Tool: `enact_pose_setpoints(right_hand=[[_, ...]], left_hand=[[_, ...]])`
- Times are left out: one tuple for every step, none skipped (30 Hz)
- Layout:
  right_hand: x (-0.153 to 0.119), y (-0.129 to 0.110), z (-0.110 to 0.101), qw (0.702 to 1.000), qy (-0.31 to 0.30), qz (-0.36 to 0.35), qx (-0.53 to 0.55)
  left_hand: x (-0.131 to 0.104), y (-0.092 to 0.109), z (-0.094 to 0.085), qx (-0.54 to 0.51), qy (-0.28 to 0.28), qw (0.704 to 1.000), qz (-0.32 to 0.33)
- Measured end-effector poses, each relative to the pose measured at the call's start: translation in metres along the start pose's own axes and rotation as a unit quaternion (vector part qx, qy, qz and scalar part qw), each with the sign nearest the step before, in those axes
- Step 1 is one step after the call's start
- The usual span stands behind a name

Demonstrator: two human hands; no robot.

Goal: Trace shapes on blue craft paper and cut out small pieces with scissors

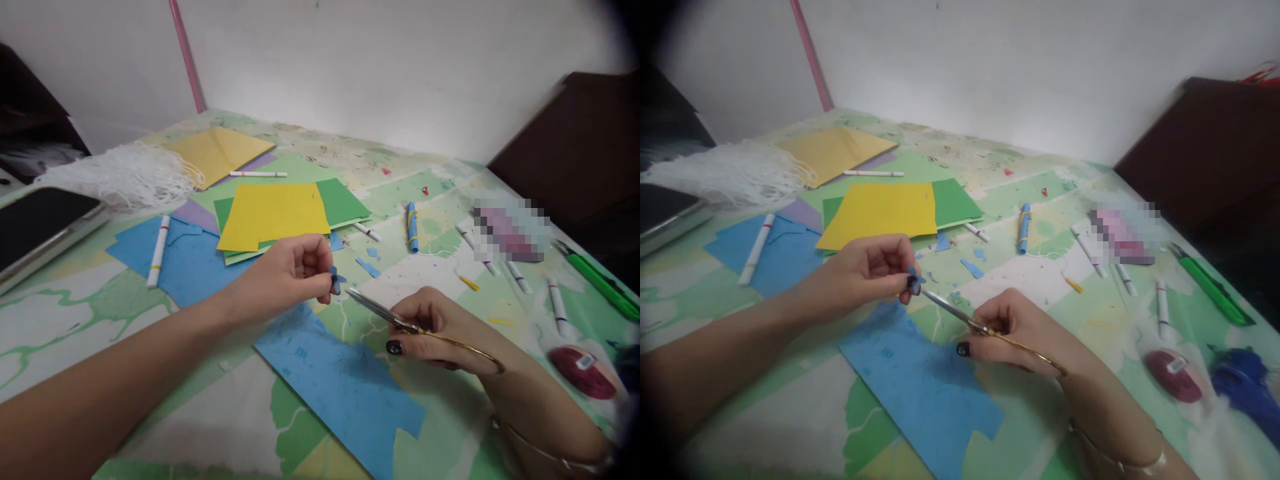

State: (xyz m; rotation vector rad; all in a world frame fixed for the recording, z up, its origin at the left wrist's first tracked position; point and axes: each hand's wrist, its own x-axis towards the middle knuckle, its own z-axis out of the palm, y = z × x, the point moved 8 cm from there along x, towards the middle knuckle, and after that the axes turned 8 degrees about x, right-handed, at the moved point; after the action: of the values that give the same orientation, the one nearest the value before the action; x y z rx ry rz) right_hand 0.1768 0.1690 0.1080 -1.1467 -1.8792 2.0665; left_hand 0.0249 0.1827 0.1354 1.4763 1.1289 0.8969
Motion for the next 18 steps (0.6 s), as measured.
enact_pose_setpoints(right_hand=[[0.0003,0.0010,0.0004,1.000,-0.001,0.006,-0.004],[0.0006,0.0020,0.0011,1.000,-0.002,0.013,-0.007],[0.0010,0.0029,0.0018,1.000,-0.003,0.017,-0.007],[0.0013,0.0032,0.0023,1.000,-0.001,0.017,-0.007],[0.0016,0.0033,0.0027,1.000,0.000,0.016,-0.005],[0.0019,0.0033,0.0034,1.000,0.000,0.015,-0.003],[0.0020,0.0033,0.0039,1.000,0.000,0.013,-0.001],[0.0022,0.0033,0.0041,1.000,0.001,0.011,-0.002],[0.0022,0.0034,0.0043,1.000,0.001,0.011,-0.004],[0.0023,0.0037,0.0044,1.000,0.001,0.012,-0.006],[0.0023,0.0042,0.0045,1.000,0.000,0.013,-0.009],[0.0024,0.0044,0.0044,1.000,0.000,0.014,-0.012],[0.0024,0.0047,0.0042,1.000,-0.001,0.013,-0.017],[0.0026,0.0050,0.0042,1.000,-0.003,0.014,-0.020],[0.0027,0.0054,0.0041,1.000,-0.006,0.014,-0.021],[0.0029,0.0058,0.0040,1.000,-0.009,0.014,-0.023],[0.0032,0.0064,0.0039,1.000,-0.012,0.015,-0.023],[0.0035,0.0070,0.0037,1.000,-0.014,0.016,-0.022]], left_hand=[[-0.0003,0.0007,-0.0002,0.000,0.001,1.000,0.000],[-0.0005,0.0011,-0.0002,0.001,0.002,1.000,0.000],[-0.0006,0.0010,0.0002,0.001,0.001,1.000,-0.002],[-0.0006,0.0006,0.0008,0.001,-0.002,1.000,-0.005],[-0.0005,0.0001,0.0016,0.002,-0.005,1.000,-0.008],[-0.0002,-0.0005,0.0026,0.002,-0.010,1.000,-0.010],[0.0001,-0.0012,0.0036,0.001,-0.014,1.000,-0.011],[0.0003,-0.0018,0.0043,-0.001,-0.017,1.000,-0.011],[0.0005,-0.0024,0.0052,-0.003,-0.020,1.000,-0.011],[0.0006,-0.0031,0.0057,-0.004,-0.022,1.000,-0.012],[0.0006,-0.0039,0.0063,-0.005,-0.025,1.000,-0.014],[0.0005,-0.0045,0.0068,-0.003,-0.027,0.999,-0.016],[0.0003,-0.0047,0.0068,-0.003,-0.027,0.999,-0.017],[0.0001,-0.0046,0.0067,-0.002,-0.027,0.999,-0.016],[-0.0001,-0.0042,0.0064,-0.003,-0.026,1.000,-0.014],[-0.0003,-0.0037,0.0059,-0.003,-0.024,1.000,-0.013],[-0.0004,-0.0033,0.0057,-0.003,-0.024,1.000,-0.012],[-0.0005,-0.0029,0.0056,-0.003,-0.024,1.000,-0.011]])
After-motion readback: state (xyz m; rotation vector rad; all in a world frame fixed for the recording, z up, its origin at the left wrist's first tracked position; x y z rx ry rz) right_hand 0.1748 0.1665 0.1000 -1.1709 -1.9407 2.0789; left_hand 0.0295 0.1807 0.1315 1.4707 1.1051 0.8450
